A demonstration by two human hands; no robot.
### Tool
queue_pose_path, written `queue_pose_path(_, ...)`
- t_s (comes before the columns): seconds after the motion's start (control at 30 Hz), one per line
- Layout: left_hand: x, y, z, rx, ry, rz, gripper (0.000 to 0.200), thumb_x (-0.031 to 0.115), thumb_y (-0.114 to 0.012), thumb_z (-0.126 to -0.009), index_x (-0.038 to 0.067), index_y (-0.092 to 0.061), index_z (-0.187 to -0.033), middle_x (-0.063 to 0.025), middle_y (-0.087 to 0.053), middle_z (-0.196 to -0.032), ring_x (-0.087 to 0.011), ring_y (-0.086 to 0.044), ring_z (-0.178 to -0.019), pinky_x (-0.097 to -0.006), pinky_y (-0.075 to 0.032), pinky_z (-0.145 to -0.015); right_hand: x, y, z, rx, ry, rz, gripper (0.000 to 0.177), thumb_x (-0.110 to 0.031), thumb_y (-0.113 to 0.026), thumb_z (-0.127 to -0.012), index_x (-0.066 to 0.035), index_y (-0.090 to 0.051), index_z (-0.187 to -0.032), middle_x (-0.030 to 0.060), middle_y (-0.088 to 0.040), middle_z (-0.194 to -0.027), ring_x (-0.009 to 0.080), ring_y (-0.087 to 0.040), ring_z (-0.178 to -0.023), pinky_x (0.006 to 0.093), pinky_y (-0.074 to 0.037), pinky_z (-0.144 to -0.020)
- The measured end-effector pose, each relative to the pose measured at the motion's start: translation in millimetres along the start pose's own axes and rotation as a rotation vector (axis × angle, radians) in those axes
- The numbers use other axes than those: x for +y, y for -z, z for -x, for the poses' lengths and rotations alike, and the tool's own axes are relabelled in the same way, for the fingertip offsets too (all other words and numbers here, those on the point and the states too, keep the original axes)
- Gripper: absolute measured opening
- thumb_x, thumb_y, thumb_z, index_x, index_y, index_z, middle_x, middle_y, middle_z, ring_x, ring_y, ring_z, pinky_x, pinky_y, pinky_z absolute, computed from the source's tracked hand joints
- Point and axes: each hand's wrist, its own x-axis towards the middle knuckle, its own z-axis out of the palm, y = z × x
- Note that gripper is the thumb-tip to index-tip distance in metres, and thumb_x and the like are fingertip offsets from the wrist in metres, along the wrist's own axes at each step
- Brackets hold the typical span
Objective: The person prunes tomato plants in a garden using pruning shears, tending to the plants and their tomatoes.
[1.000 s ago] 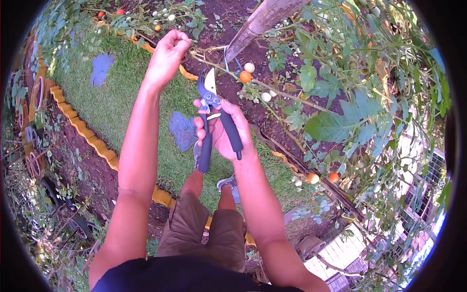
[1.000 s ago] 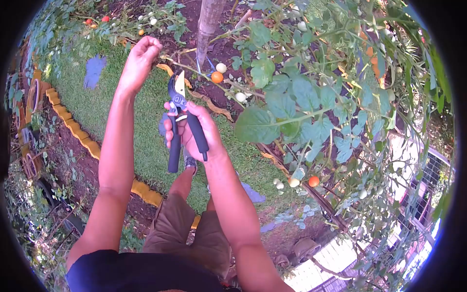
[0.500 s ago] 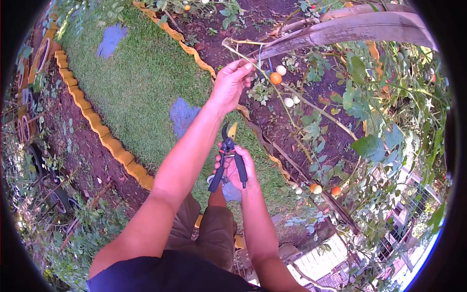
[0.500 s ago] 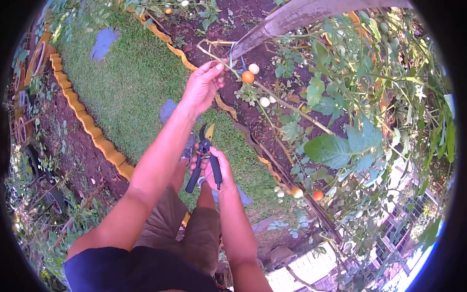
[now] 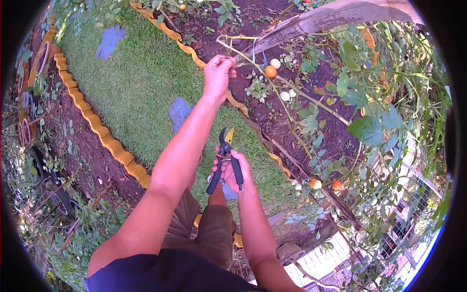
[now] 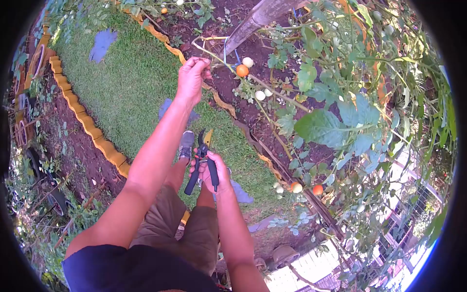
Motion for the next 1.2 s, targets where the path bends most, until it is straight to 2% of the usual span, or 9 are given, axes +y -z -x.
queue_pose_path(0.13, -21.8, 28.4, -9.7, 0.139, 0.147, -0.224, 0.008, 0.011, -0.071, -0.09, 0.006, -0.065, -0.086, -0.0018, -0.066, -0.078, -0.0093, -0.06, -0.064, -0.0233, -0.049, -0.057, 1.4, 2.6, -0.1, -0.002, 0.027, -0.011, 0.052, -0.042, -0.049, -0.096, -0.004, -0.055, -0.132, 0.0142, -0.067, -0.097, 0.0271, -0.066, -0.088, 0.0449, -0.053, -0.084)
queue_pose_path(0.37, -91.7, 45.1, -9.1, -0.07, 0.274, -0.659, 0.021, 0.011, -0.076, -0.083, 0.003, -0.065, -0.099, -0.0064, -0.068, -0.077, -0.0143, -0.064, -0.067, -0.0291, -0.053, -0.06, 10.8, 21.2, 2.4, 0.025, 0.017, -0.038, 0.052, -0.042, -0.05, -0.096, -0.005, -0.055, -0.131, 0.014, -0.067, -0.096, 0.0268, -0.067, -0.086, 0.0461, -0.054, -0.082)
queue_pose_path(0.5, -115.5, 19.6, -5.0, -0.267, -0.233, -1.174, 0.039, 0.017, -0.075, -0.079, 0.003, -0.068, -0.115, -0.021, -0.062, -0.126, -0.0309, -0.062, -0.115, -0.0374, -0.048, -0.099, 15.5, 33.5, 3.2, 0.089, 0.024, -0.037, 0.05, -0.041, -0.052, -0.095, -0.005, -0.056, -0.13, 0.0136, -0.067, -0.095, 0.0262, -0.067, -0.082, 0.0439, -0.056, -0.077)
queue_pose_path(0.57, -80.1, 7.7, -9.0, -0.29, -0.149, -1.21, 0.045, 0.018, -0.073, -0.078, 0.007, -0.068, -0.121, -0.0233, -0.054, -0.139, -0.0339, -0.053, -0.13, -0.0365, -0.04, -0.11, 13.1, 31.5, 1.7, 0.18, 0.058, 0.027, 0.048, -0.04, -0.054, -0.095, -0.004, -0.057, -0.127, 0.0136, -0.067, -0.094, 0.0251, -0.068, -0.078, 0.0409, -0.057, -0.074)
queue_pose_path(0.6, -69.7, 9.5, -13.6, -0.218, 0.095, -1.073, 0.039, 0.019, -0.071, -0.079, 0.008, -0.07, -0.117, -0.0207, -0.063, -0.126, -0.0339, -0.061, -0.118, -0.0385, -0.046, -0.104, 9.6, 27.8, -1.2, 0.252, 0.087, 0.088, 0.046, -0.039, -0.055, -0.095, -0.004, -0.057, -0.125, 0.0137, -0.067, -0.093, 0.0242, -0.068, -0.076, 0.0391, -0.057, -0.072)
queue_pose_path(0.7, -50.9, 17.2, -15.7, 0.073, -0.058, -0.753, 0.024, 0.018, -0.073, -0.081, 0.007, -0.073, -0.103, -0.007, -0.073, -0.086, -0.0168, -0.068, -0.077, -0.0311, -0.054, -0.072, -12.2, 10.0, -17.4, 0.358, 0.232, 0.325, 0.04, -0.035, -0.059, -0.094, -0.002, -0.059, -0.117, 0.0133, -0.067, -0.088, 0.0212, -0.067, -0.07, 0.034, -0.055, -0.066)
queue_pose_path(0.8, -37.9, 17.4, -28.8, 0.023, -0.245, -0.537, 0.021, 0.019, -0.076, -0.083, 0.005, -0.073, -0.098, -0.0033, -0.071, -0.08, -0.0084, -0.064, -0.069, -0.027, -0.051, -0.064, -49.3, -20.2, -47.1, 0.344, 0.364, 0.553, 0.037, -0.033, -0.061, -0.093, -0.001, -0.06, -0.112, 0.0129, -0.067, -0.085, 0.0204, -0.067, -0.069, 0.0328, -0.054, -0.064)
queue_pose_path(0.93, -16.7, 6.5, -37.7, -0.023, -0.207, -0.722, 0.02, 0.021, -0.078, -0.082, 0.003, -0.075, -0.089, -0.0044, -0.072, -0.075, -0.0103, -0.064, -0.065, -0.0289, -0.051, -0.063, -93.2, -56.6, -89.1, 0.279, 0.468, 0.706, 0.034, -0.033, -0.062, -0.093, -0.001, -0.061, -0.103, 0.012, -0.067, -0.081, 0.0201, -0.067, -0.068, 0.0328, -0.053, -0.062)
queue_pose_path(1.2, -10.8, 0.8, -43.4, -0.008, -0.23, -0.864, 0.02, 0.022, -0.075, -0.08, 0.002, -0.074, -0.085, -0.0087, -0.071, -0.072, -0.016, -0.066, -0.063, -0.0338, -0.052, -0.063, -114.2, -98.5, -118.0, 0.353, 0.545, 0.571, 0.034, -0.033, -0.062, -0.093, 0.0, -0.062, -0.101, 0.0112, -0.066, -0.076, 0.0208, -0.066, -0.062, 0.0338, -0.053, -0.058)
